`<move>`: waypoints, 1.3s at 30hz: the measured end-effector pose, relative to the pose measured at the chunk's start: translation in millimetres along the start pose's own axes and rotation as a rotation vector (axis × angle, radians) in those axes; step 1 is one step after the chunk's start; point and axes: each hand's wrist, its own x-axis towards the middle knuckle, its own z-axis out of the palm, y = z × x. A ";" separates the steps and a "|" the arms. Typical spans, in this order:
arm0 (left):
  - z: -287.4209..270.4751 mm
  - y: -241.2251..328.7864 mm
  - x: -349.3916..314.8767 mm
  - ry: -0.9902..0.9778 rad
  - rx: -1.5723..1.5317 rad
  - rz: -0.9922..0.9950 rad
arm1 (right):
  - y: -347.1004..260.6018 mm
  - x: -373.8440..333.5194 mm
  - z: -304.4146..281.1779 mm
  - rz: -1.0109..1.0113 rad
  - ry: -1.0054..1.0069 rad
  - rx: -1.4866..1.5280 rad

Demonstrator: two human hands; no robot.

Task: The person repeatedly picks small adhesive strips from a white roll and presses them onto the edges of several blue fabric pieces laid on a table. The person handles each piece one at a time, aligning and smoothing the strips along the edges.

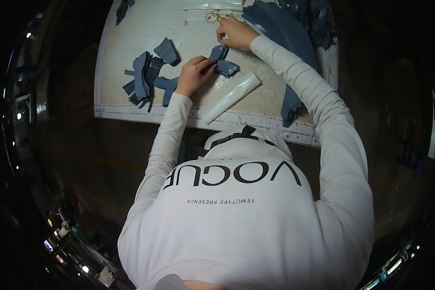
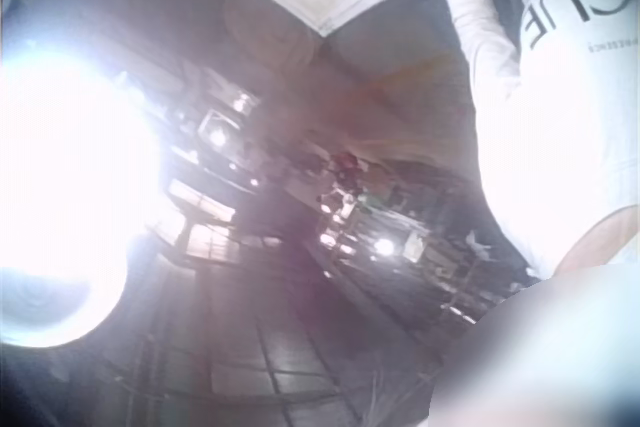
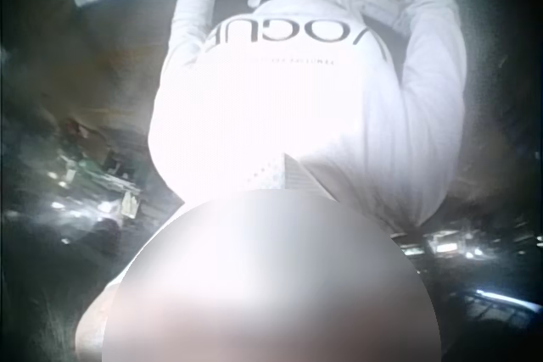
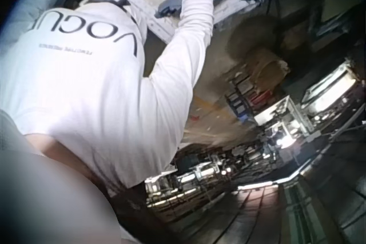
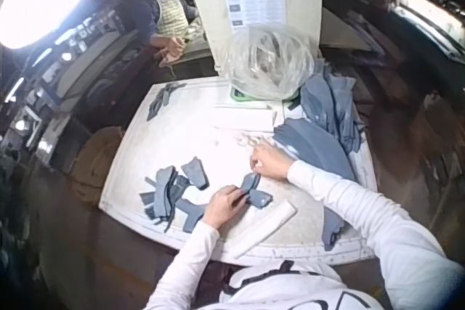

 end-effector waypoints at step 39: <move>6.8 2.6 2.9 0.117 -0.068 -0.310 | 5.5 15.0 20.3 -0.037 -0.026 0.145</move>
